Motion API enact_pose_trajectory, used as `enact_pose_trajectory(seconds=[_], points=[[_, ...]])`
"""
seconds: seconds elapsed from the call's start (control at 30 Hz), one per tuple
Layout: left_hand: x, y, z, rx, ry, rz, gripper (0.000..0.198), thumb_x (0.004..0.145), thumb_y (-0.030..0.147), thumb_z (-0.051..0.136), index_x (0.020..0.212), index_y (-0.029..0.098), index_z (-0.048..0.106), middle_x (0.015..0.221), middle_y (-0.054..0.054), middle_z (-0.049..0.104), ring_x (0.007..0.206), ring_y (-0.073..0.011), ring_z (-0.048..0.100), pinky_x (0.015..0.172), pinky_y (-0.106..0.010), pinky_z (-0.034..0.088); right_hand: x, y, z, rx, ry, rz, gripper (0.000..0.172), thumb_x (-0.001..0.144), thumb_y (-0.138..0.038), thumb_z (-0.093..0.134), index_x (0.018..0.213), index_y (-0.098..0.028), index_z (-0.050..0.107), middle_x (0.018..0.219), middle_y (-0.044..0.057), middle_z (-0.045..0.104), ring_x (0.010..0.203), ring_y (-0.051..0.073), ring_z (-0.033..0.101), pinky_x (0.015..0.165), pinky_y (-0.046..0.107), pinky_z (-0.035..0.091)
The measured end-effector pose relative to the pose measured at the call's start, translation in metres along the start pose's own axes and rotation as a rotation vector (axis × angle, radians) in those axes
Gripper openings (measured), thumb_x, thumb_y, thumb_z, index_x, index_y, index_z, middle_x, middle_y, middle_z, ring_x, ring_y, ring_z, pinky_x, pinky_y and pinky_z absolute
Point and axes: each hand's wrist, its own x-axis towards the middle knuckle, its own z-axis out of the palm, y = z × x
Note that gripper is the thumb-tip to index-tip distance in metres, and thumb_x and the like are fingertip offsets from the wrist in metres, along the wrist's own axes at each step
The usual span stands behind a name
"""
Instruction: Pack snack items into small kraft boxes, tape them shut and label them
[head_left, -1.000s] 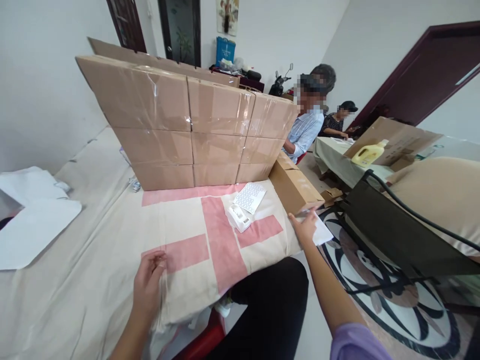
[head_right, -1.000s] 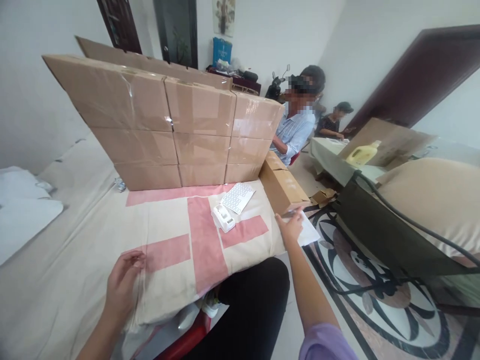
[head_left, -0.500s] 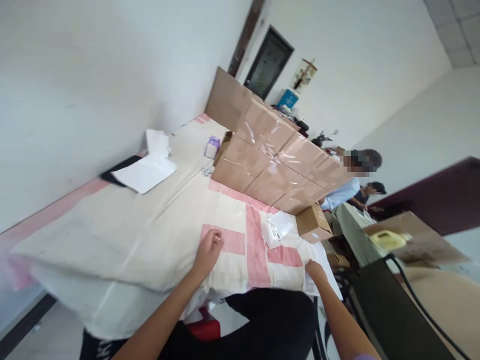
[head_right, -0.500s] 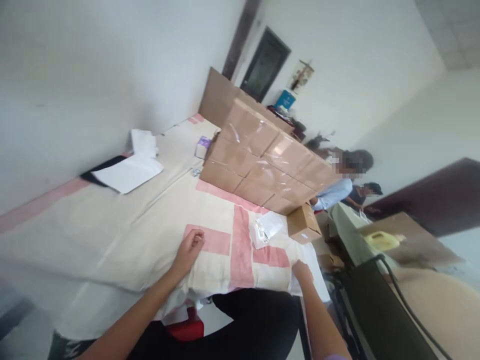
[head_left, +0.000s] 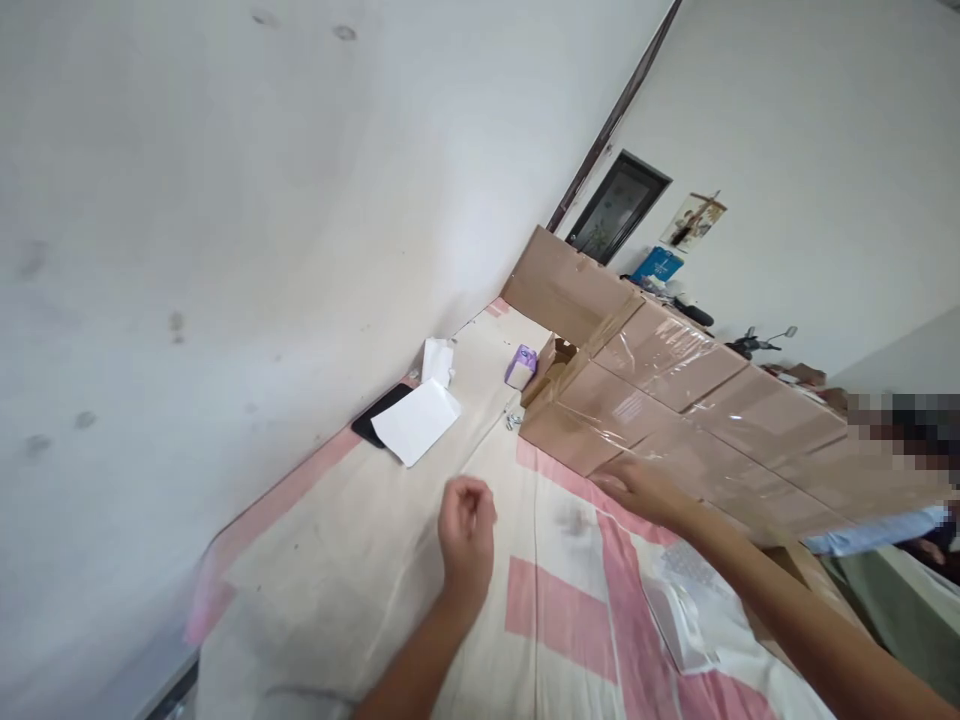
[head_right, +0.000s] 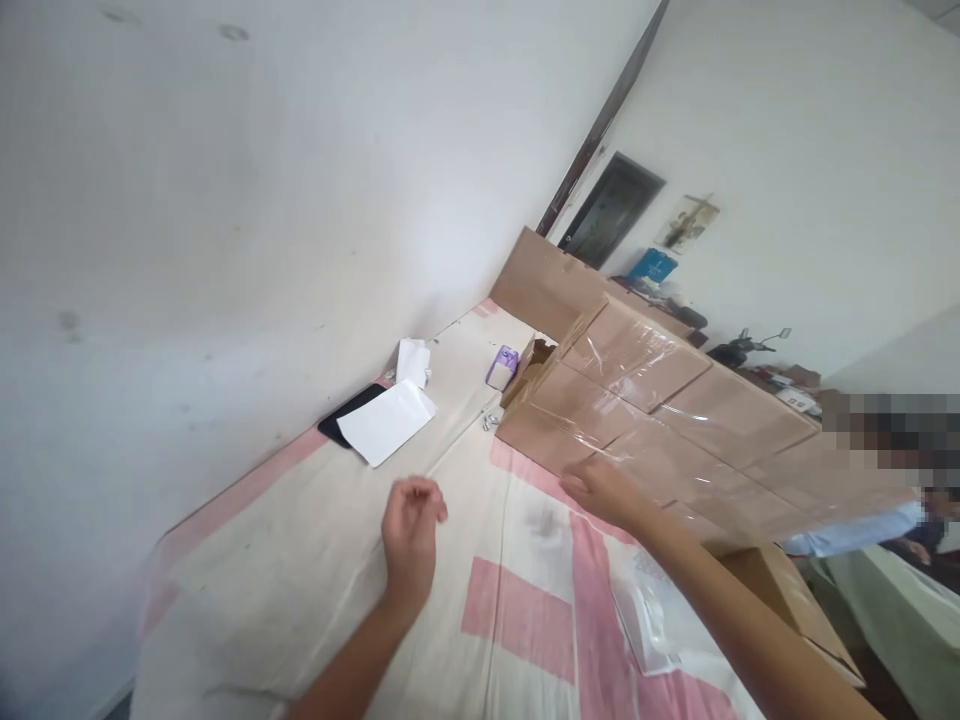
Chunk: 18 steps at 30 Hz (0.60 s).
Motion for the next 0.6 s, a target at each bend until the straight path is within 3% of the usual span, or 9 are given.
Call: enact_pose_trajectory(seconds=[0.07, 0.1, 0.17, 0.23, 0.27, 0.33, 0.4, 0.5, 0.6], points=[[0.071, 0.008, 0.025, 0.009, -0.069, 0.09, 0.012, 0.094, 0.032, 0.056, 0.092, 0.023, 0.047, 0.074, 0.003, 0.051, 0.062, -0.012, 0.056, 0.066, -0.027, 0.048, 0.065, -0.047, -0.004, -0.087, 0.021, -0.368, 0.035, 0.095, -0.038, 0.051, 0.117, -0.018, 0.069, 0.113, 0.015, 0.071, 0.112, 0.029, 0.063, 0.108, 0.048, 0.043], [0.108, 0.005, 0.042, 0.035, -0.105, 0.103, 0.011, 0.095, 0.032, 0.054, 0.095, 0.023, 0.047, 0.08, 0.002, 0.054, 0.062, -0.011, 0.058, 0.067, -0.027, 0.049, 0.099, -0.068, -0.006, -0.087, 0.089, -0.415, 0.039, 0.097, -0.037, 0.05, 0.127, -0.016, 0.063, 0.121, 0.017, 0.068, 0.119, 0.03, 0.059, 0.112, 0.048, 0.04], [0.175, -0.019, 0.078, 0.095, -0.164, 0.11, 0.012, 0.094, 0.029, 0.055, 0.101, 0.022, 0.048, 0.097, -0.003, 0.06, 0.07, -0.0116, 0.064, 0.072, -0.029, 0.051, 0.167, -0.096, -0.009, -0.071, 0.242, -0.293, 0.051, 0.096, -0.035, 0.052, 0.141, -0.011, 0.051, 0.136, 0.022, 0.059, 0.134, 0.035, 0.048, 0.116, 0.052, 0.033], [0.228, -0.06, 0.109, 0.157, -0.204, 0.081, 0.025, 0.087, 0.025, 0.065, 0.107, 0.021, 0.05, 0.116, -0.01, 0.061, 0.09, -0.0172, 0.067, 0.084, -0.033, 0.053, 0.23, -0.102, -0.01, -0.055, 0.347, 0.028, 0.061, 0.092, -0.027, 0.056, 0.147, -0.004, 0.042, 0.151, 0.029, 0.044, 0.146, 0.044, 0.032, 0.118, 0.065, 0.018], [0.249, -0.083, 0.12, 0.179, -0.216, 0.053, 0.032, 0.085, 0.024, 0.068, 0.111, 0.019, 0.05, 0.125, -0.014, 0.06, 0.102, -0.0213, 0.066, 0.091, -0.037, 0.052, 0.257, -0.097, -0.009, -0.001, 0.375, 0.224, 0.062, 0.092, -0.025, 0.056, 0.147, -0.002, 0.041, 0.152, 0.032, 0.041, 0.146, 0.046, 0.03, 0.115, 0.069, 0.018], [0.28, -0.13, 0.134, 0.196, -0.255, -0.02, 0.042, 0.082, 0.025, 0.072, 0.118, 0.016, 0.052, 0.137, -0.02, 0.056, 0.12, -0.0286, 0.06, 0.102, -0.047, 0.047, 0.299, -0.081, -0.004, 0.069, 0.395, 0.499, 0.061, 0.093, -0.023, 0.055, 0.146, 0.003, 0.039, 0.144, 0.039, 0.045, 0.14, 0.049, 0.04, 0.106, 0.074, 0.027], [0.301, -0.172, 0.136, 0.186, -0.297, -0.094, 0.05, 0.084, 0.029, 0.071, 0.128, 0.016, 0.051, 0.145, -0.021, 0.051, 0.13, -0.0321, 0.055, 0.109, -0.053, 0.043, 0.323, -0.064, 0.008, 0.083, 0.382, 0.601, 0.057, 0.095, -0.021, 0.052, 0.145, 0.005, 0.04, 0.132, 0.042, 0.053, 0.128, 0.046, 0.054, 0.1, 0.069, 0.036], [0.324, -0.214, 0.127, 0.158, -0.352, -0.173, 0.064, 0.088, 0.034, 0.067, 0.145, 0.023, 0.04, 0.161, -0.017, 0.037, 0.146, -0.0297, 0.042, 0.118, -0.05, 0.035, 0.337, -0.053, 0.028, 0.059, 0.363, 0.585, 0.051, 0.097, -0.012, 0.044, 0.147, -0.001, 0.04, 0.125, 0.035, 0.06, 0.116, 0.035, 0.066, 0.102, 0.054, 0.042], [0.34, -0.233, 0.118, 0.161, -0.408, -0.228, 0.069, 0.093, 0.042, 0.06, 0.154, 0.027, 0.031, 0.166, -0.01, 0.032, 0.154, -0.0235, 0.03, 0.124, -0.042, 0.026, 0.341, -0.058, 0.043, 0.08, 0.373, 0.495, 0.048, 0.093, -0.006, 0.048, 0.141, -0.005, 0.046, 0.123, 0.026, 0.066, 0.11, 0.029, 0.068, 0.1, 0.042, 0.044]])
